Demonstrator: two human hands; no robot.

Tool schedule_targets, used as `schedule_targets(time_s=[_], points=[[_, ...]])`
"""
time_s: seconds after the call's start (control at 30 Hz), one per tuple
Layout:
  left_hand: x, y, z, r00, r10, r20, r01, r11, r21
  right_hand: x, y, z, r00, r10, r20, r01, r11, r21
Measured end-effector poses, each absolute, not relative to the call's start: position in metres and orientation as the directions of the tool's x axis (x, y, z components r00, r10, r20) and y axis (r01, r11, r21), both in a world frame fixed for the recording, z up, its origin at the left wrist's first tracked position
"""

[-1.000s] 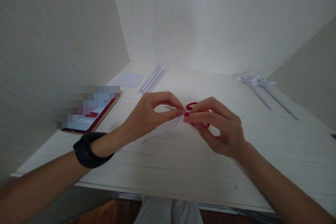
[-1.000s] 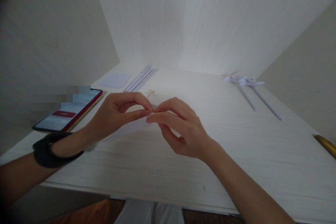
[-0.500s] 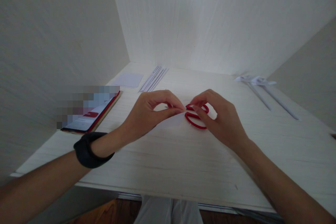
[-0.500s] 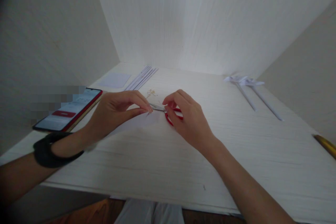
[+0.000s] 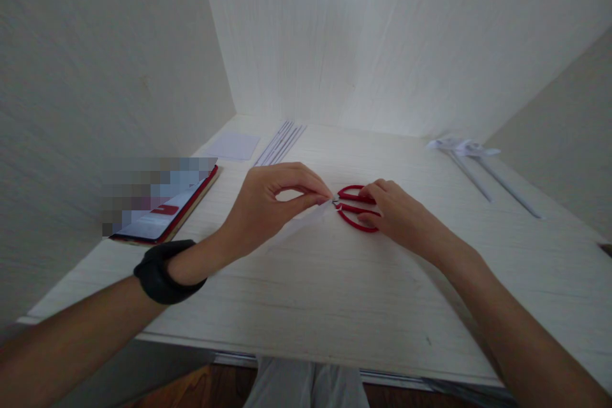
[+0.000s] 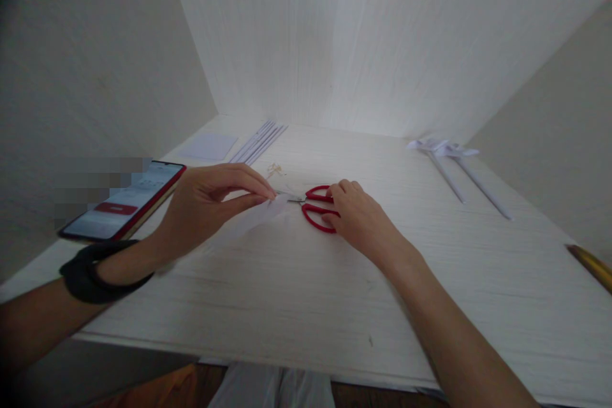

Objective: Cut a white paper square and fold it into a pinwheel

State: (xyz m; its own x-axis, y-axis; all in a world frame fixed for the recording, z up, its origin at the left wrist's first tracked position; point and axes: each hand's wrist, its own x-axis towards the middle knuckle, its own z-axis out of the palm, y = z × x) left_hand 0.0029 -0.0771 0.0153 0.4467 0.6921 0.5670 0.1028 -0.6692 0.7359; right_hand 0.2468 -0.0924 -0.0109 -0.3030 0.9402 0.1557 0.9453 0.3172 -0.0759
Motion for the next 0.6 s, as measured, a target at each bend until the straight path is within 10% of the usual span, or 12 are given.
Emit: schedule_targets(time_s=[0.33,0.6], points=[[0.002,-0.076,0.017,0.370,0.659,0.655,0.151,-0.738,0.657,0.240,-0.095,-0.002,-0.188,0.963,0.193,0.976,0.206,-0.076],[0.002,-0.076,0.020,0.366,0.636,0.680,0.208,-0.768,0.606,0.235,-0.095,0.004,-0.043,0.938,0.343,0.742,0.260,-0.618]])
